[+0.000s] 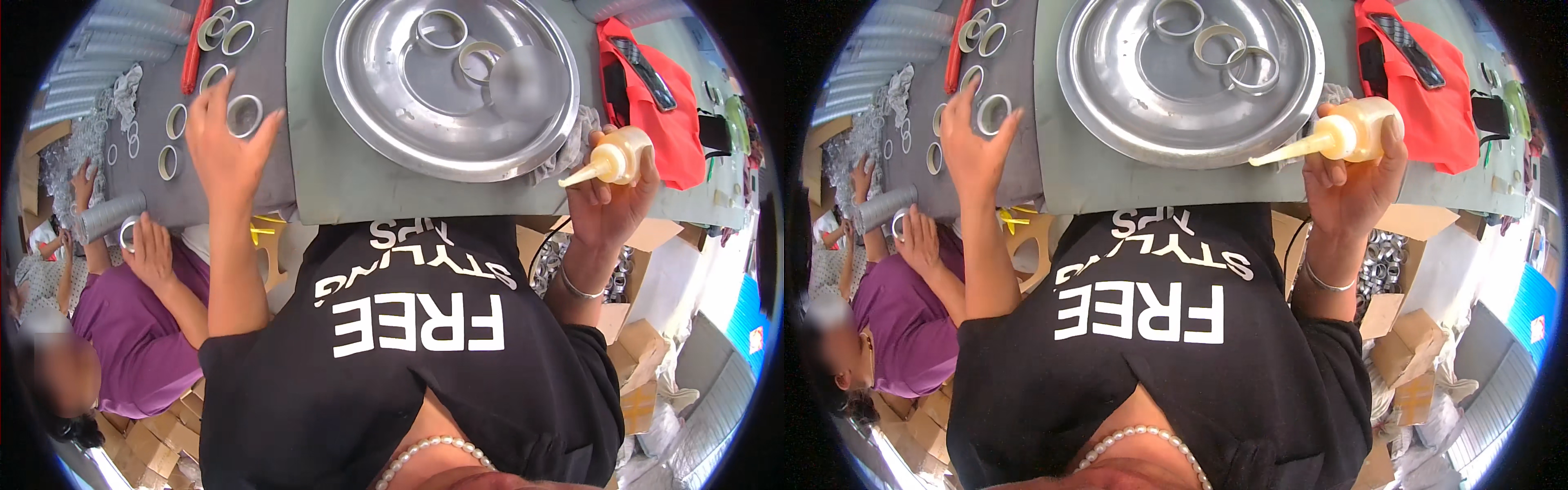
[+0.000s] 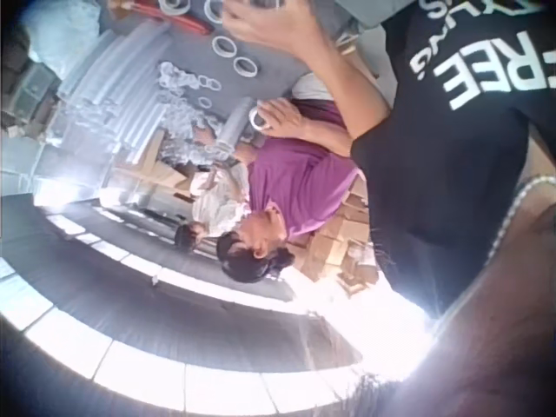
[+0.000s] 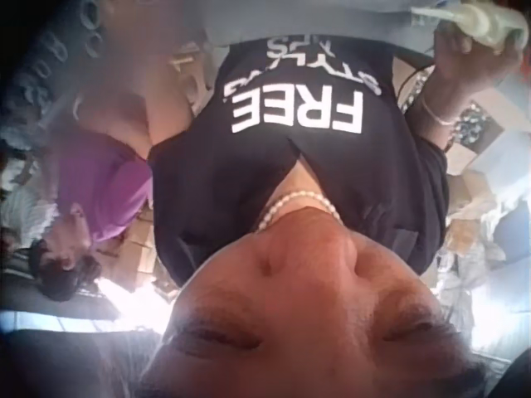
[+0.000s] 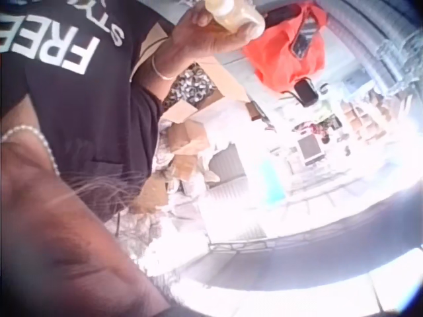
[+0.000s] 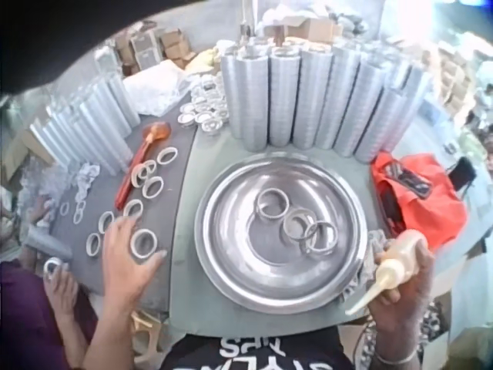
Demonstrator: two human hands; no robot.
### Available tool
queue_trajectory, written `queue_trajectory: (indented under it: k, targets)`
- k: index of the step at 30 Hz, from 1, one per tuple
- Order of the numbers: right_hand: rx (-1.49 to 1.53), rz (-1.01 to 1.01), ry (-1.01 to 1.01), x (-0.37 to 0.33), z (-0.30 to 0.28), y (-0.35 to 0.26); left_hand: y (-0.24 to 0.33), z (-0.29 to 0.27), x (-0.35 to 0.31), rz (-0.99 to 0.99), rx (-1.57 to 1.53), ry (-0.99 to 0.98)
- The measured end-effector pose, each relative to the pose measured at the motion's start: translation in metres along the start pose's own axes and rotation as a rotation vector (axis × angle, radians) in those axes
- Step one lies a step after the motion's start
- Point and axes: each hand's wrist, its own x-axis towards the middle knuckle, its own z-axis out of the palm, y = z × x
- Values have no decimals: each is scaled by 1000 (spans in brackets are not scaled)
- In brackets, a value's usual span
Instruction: The person applies glue from a squeeze bottle to the edge of small white rings and places them into a metal tray. The person repeats this process for multiple rings, handling them one at a time.
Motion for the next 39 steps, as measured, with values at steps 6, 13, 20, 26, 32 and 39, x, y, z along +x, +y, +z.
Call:
queue_trajectory:
  k: [6, 13, 20, 26, 32, 39]
  targets:
    - [-53, -86, -9, 5, 10, 4, 69, 93, 89, 487, -141, -331]
    - [-152, -252, 66, -13, 22, 0, 74, 147, 121, 326, 90, -743]
    - [-259, -333, 93, -7, 24, 10, 50, 99, 64, 397, -82, -715]
    - [-251, -348, 61, -4, 30, 17, 81, 98, 50, 295, -97, -589]
    - [-279, -386, 83, -12, 26, 5, 109, 117, 47, 295, -54, -787]
    - [-528, -595, 173, -19, 23, 9, 109, 88, 47, -88, -704, -931]
